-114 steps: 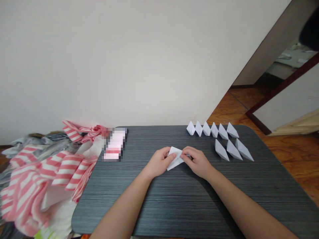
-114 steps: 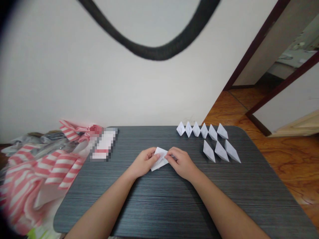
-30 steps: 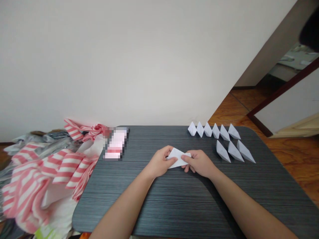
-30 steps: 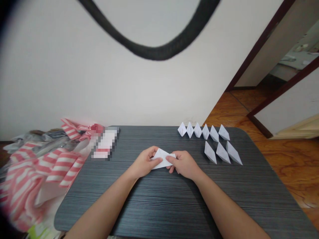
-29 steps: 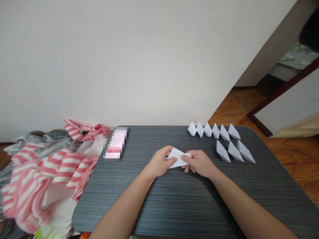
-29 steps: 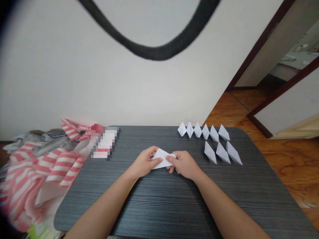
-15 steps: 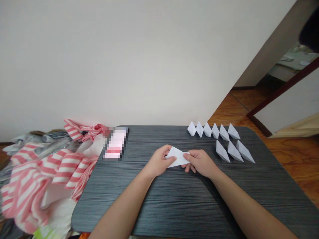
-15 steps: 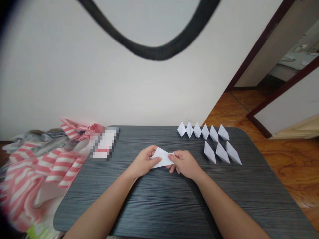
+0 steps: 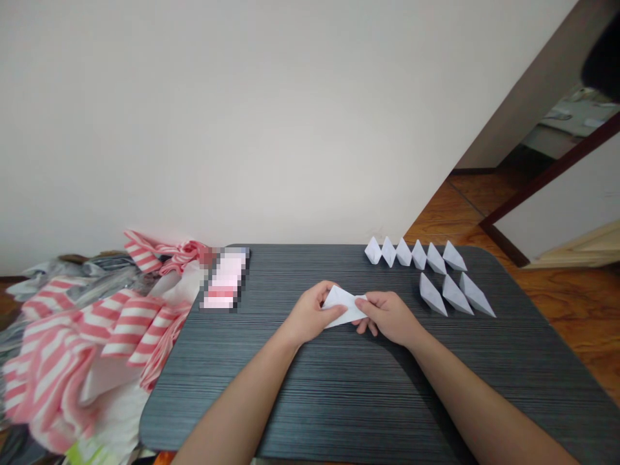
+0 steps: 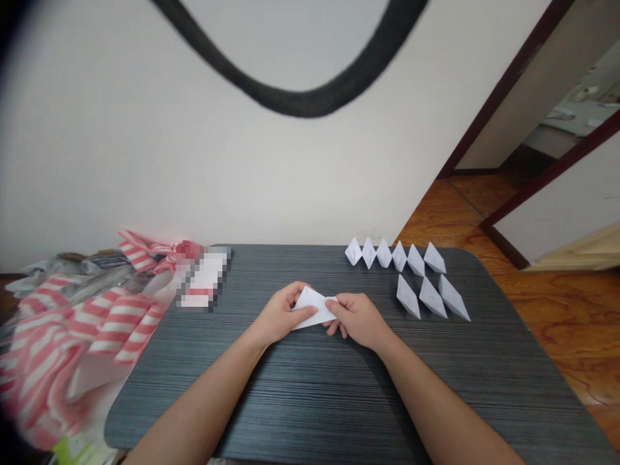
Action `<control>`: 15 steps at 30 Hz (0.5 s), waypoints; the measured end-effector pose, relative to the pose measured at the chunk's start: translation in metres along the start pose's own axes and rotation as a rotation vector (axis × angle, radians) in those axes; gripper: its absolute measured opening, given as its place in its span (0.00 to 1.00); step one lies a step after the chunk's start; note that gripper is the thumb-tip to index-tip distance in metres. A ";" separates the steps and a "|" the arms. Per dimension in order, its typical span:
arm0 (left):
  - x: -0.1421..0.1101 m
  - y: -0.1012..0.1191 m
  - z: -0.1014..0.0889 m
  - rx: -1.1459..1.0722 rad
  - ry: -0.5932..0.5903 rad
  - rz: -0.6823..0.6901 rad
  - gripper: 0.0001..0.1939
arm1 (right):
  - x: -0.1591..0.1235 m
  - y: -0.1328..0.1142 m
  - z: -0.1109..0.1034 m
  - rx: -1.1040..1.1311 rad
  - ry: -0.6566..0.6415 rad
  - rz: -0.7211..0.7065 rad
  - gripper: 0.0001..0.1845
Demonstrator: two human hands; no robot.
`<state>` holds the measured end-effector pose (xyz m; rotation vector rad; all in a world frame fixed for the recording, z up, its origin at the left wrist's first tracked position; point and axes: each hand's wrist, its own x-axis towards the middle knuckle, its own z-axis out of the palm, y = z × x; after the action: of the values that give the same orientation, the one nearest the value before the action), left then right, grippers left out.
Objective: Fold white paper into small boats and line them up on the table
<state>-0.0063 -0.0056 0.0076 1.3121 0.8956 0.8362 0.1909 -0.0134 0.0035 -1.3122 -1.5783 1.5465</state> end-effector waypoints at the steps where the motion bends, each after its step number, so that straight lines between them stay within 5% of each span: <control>1: 0.000 0.000 0.000 0.009 0.008 0.001 0.14 | 0.000 0.000 0.000 -0.005 -0.007 -0.006 0.20; 7: -0.001 -0.001 0.001 0.048 0.011 -0.006 0.14 | 0.002 0.003 0.005 -0.016 -0.065 -0.009 0.11; 15: 0.000 -0.002 -0.001 0.036 0.013 -0.070 0.19 | 0.001 0.002 0.002 -0.032 -0.022 -0.024 0.15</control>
<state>-0.0071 -0.0049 0.0053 1.3007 0.9655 0.7776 0.1890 -0.0133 0.0007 -1.2927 -1.6327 1.5322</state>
